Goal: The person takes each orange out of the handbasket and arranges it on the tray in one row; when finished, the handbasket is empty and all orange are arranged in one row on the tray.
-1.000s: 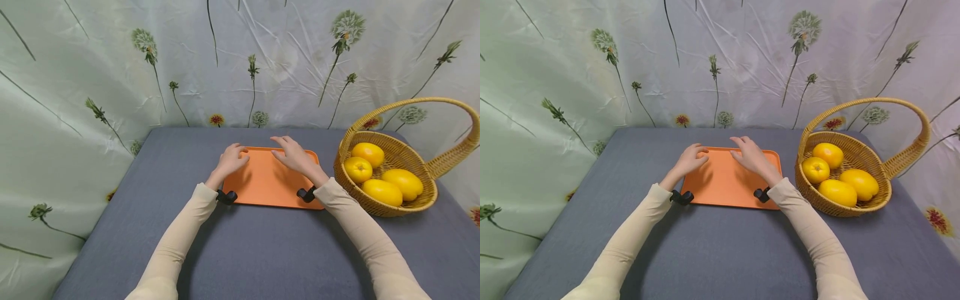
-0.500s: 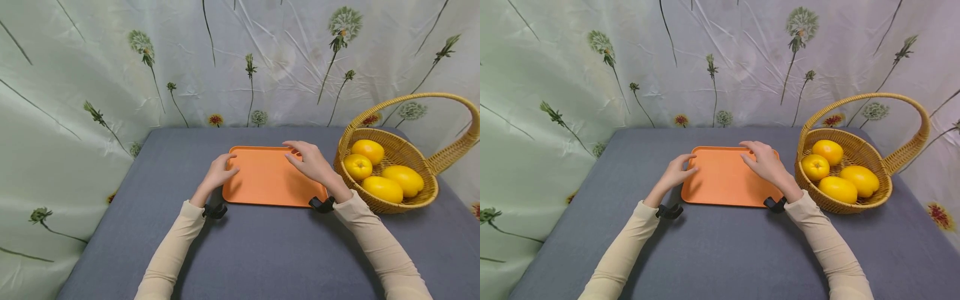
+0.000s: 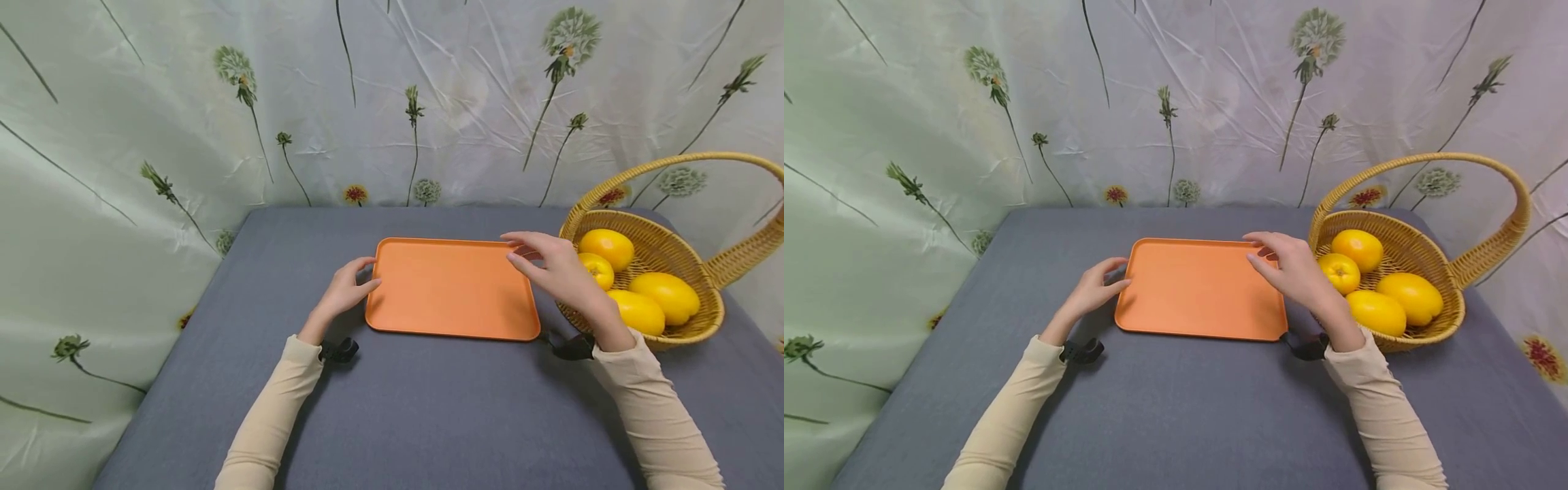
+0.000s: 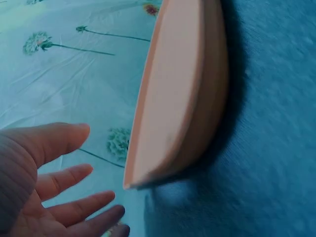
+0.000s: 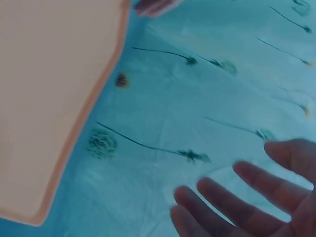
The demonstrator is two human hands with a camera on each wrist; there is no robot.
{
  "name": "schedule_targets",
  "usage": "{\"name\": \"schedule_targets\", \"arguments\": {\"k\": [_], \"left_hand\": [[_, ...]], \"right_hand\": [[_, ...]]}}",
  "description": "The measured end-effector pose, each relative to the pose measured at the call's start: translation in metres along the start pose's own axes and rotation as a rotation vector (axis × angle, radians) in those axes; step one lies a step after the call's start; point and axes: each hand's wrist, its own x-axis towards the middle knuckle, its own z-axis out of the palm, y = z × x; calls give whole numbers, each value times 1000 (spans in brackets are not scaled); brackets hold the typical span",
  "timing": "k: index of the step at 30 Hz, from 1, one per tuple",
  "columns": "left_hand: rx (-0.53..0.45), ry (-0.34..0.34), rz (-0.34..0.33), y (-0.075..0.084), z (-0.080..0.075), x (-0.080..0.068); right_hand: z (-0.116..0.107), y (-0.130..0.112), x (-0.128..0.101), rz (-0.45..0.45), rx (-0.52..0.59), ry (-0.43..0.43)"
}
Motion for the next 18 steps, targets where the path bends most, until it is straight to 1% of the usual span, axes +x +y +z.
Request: {"name": "schedule_targets", "arguments": {"k": [2,5,8,13,16,18], "left_hand": [[-13,-4,7,-2,1,-1],[-13,-16,11,-6,1,-5],[0,-28,12,-10,1,-8],[-4,-66,19,-19,0,-9],[7,-123,25,-24,0,-10],[10,-159,24,-27,-1,-11]], "right_hand": [[-10,1,-4,33,44,-24],[-25,5,-10,77,141,-59],[-38,12,-19,84,233,-78],[-55,31,-32,81,326,-36],[-60,42,-39,109,349,-10],[-63,48,-43,142,345,0]]}}
